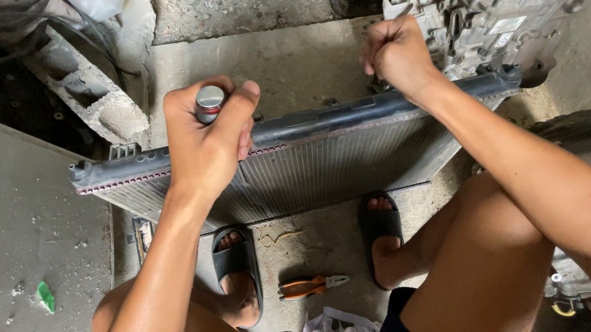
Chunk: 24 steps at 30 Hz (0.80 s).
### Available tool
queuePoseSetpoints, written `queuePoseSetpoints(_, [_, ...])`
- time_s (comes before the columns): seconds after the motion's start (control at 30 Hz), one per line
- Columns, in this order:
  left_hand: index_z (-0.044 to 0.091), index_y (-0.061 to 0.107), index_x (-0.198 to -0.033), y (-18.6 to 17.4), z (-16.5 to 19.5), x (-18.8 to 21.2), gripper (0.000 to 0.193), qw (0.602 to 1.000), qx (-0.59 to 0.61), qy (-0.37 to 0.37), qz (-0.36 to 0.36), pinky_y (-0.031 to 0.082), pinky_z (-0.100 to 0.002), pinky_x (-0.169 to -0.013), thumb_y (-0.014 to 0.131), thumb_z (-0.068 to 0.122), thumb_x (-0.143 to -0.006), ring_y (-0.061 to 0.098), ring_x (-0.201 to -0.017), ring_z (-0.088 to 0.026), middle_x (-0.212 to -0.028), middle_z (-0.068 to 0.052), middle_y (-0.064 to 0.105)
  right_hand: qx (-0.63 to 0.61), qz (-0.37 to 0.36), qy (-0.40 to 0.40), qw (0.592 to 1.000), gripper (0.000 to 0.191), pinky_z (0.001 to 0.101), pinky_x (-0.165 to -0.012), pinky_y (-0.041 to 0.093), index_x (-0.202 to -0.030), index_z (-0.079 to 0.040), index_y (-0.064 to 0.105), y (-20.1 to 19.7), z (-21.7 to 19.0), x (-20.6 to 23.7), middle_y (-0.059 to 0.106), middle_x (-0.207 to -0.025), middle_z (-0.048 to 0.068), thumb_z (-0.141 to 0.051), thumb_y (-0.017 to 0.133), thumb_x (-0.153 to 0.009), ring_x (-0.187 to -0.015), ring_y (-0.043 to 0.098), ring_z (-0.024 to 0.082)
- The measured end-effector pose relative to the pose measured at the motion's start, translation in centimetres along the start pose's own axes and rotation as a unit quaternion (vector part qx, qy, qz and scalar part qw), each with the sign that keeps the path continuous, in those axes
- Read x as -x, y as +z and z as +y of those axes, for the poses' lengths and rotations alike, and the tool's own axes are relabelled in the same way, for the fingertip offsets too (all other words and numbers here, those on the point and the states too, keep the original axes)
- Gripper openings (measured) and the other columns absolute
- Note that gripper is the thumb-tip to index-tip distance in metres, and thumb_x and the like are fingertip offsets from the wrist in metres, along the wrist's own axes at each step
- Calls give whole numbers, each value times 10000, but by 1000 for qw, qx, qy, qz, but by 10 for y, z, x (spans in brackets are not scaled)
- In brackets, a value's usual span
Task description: The person uses a hammer to repeatedly tap the top plastic tank of a car radiator. They hold the radiator steady with one hand while striking the seam area with the other. The task continues throughout the clip without a visible final state.
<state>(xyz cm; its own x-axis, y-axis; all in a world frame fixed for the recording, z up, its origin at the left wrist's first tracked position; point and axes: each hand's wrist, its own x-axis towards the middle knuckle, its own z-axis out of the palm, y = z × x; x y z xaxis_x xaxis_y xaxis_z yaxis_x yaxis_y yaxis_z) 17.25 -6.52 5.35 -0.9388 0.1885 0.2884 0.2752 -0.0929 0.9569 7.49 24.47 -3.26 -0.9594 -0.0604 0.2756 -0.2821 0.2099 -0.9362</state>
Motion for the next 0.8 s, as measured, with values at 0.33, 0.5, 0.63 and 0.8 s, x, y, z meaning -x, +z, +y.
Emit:
queuePoseSetpoints(0.33, [38,533,-655,-10,15,8,381,1000,12,15,19,347,-270,-415,676,94,-1004,468,-460,-74,-565,-2,513,35,-77,23,996,213,296,-625,526,-850,1,618,-3,-28,11,659,-824,133,166,493,-795,-725,643,149])
queuePoseSetpoints(0.5, [40,522,-650,-16,18,11,383,999,15,19,28,340,-268,-403,682,92,-994,474,-459,-73,-569,-1,516,-49,-390,163,905,246,263,-760,600,-1159,-12,646,-7,-76,32,737,-1011,171,-163,505,-1025,-868,707,175])
queuePoseSetpoints(0.63, [38,528,-663,-18,16,14,386,999,28,39,17,357,-268,-425,670,89,-1018,460,-460,-72,-570,-5,511,-27,-616,167,769,383,219,-649,573,-1226,-31,674,0,-93,42,791,-1048,98,-277,467,-1019,-804,724,139])
queuePoseSetpoints(0.8, [40,502,-664,-13,7,15,381,994,91,56,25,351,-278,-413,658,57,-1012,473,-460,-84,-585,-12,519,9,-580,163,798,337,227,-537,537,-1175,-43,708,11,-90,45,809,-892,67,-239,477,-1027,-665,701,122])
